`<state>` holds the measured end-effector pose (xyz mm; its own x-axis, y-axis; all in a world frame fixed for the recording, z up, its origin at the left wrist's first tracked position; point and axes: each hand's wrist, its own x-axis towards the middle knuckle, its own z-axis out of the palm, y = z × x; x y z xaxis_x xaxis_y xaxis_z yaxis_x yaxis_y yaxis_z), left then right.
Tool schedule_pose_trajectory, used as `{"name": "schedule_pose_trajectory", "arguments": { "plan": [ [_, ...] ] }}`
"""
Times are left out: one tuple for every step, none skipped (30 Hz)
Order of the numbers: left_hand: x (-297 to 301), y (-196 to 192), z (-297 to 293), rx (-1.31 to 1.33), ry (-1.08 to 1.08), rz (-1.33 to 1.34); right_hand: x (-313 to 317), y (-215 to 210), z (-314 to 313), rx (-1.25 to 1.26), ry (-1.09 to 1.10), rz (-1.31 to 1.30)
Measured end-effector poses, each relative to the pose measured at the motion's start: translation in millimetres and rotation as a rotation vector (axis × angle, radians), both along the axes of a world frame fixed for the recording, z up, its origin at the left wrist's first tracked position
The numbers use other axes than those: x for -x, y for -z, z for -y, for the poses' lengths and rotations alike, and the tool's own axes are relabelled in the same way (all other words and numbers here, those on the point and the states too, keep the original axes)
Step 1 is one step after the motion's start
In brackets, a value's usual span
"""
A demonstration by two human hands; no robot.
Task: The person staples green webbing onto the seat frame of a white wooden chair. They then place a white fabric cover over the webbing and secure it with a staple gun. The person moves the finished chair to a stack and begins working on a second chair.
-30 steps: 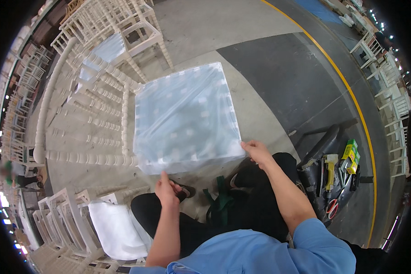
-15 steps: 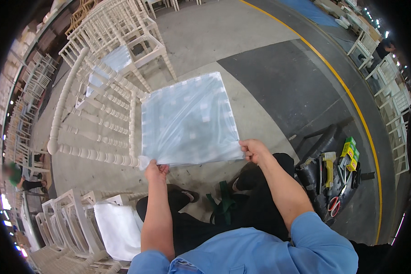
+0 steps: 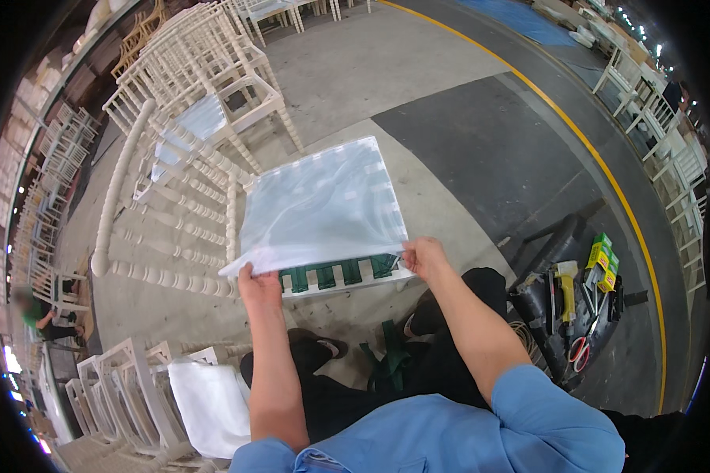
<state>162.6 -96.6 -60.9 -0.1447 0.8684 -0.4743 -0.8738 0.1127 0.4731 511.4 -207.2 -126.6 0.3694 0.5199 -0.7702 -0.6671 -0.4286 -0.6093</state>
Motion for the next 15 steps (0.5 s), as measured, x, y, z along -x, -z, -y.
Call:
{"name": "schedule_pose_trajectory", "arguments": {
  "plan": [
    [19.0, 6.6, 10.3, 0.005, -0.047, -0.051, 28.2, 0.1, 5.8, -0.009, 0.006, 0.049],
    [32.4, 17.7, 21.7, 0.009, -0.081, -0.084, 45.8, -1.0, 14.5, -0.019, 0.026, 0.117],
    [34.0, 29.7, 28.3, 0.007, -0.092, -0.093, 47.3, -1.4, 24.2, -0.022, -0.001, 0.127],
    [39.0, 42.6, 31.0, 0.049, -0.086, -0.073, 48.4, -1.6, 32.7, -0.027, -0.029, 0.133],
    [48.3, 55.9, 32.1, 0.092, -0.082, -0.059, 49.6, -2.1, 38.8, -0.03, -0.06, 0.133],
    [53.3, 66.6, 31.2, 0.138, -0.074, -0.043, 50.5, -3.7, 41.2, -0.042, -0.064, 0.134],
    [52.8, 74.6, 28.7, 0.133, -0.076, -0.043, 48.9, -4.7, 42.2, -0.05, -0.069, 0.145],
    [51.9, 79.5, 26.7, 0.128, -0.079, -0.044, 47.4, -5.3, 42.2, -0.057, -0.075, 0.155],
    [52.8, 83.2, 26.7, 0.121, -0.087, -0.049, 46.8, -6.1, 42.4, -0.067, -0.086, 0.161],
    [47.5, 85.4, 27.7, 0.114, -0.092, -0.046, 42.9, -5.6, 44.0, -0.051, -0.094, 0.17],
    [44.0, 86.1, 30.0, 0.104, -0.1, -0.047, 40.1, -5.5, 45.0, -0.038, -0.104, 0.176],
    [41.6, 85.6, 32.8, 0.092, -0.112, -0.05, 38.1, -5.5, 45.5, -0.026, -0.117, 0.179],
    [41.3, 85.1, 38.8, 0.156, -0.097, -0.101, 36.9, -6.3, 45.9, -0.02, -0.118, 0.175],
    [46.5, 84.7, 48.1, 0.218, -0.084, -0.16, 38.6, -7.2, 45.7, -0.016, -0.12, 0.164],
    [50.3, 83.9, 56.5, 0.279, -0.072, -0.22, 39.8, -8.3, 44.8, -0.012, -0.122, 0.151]
  ]
}}
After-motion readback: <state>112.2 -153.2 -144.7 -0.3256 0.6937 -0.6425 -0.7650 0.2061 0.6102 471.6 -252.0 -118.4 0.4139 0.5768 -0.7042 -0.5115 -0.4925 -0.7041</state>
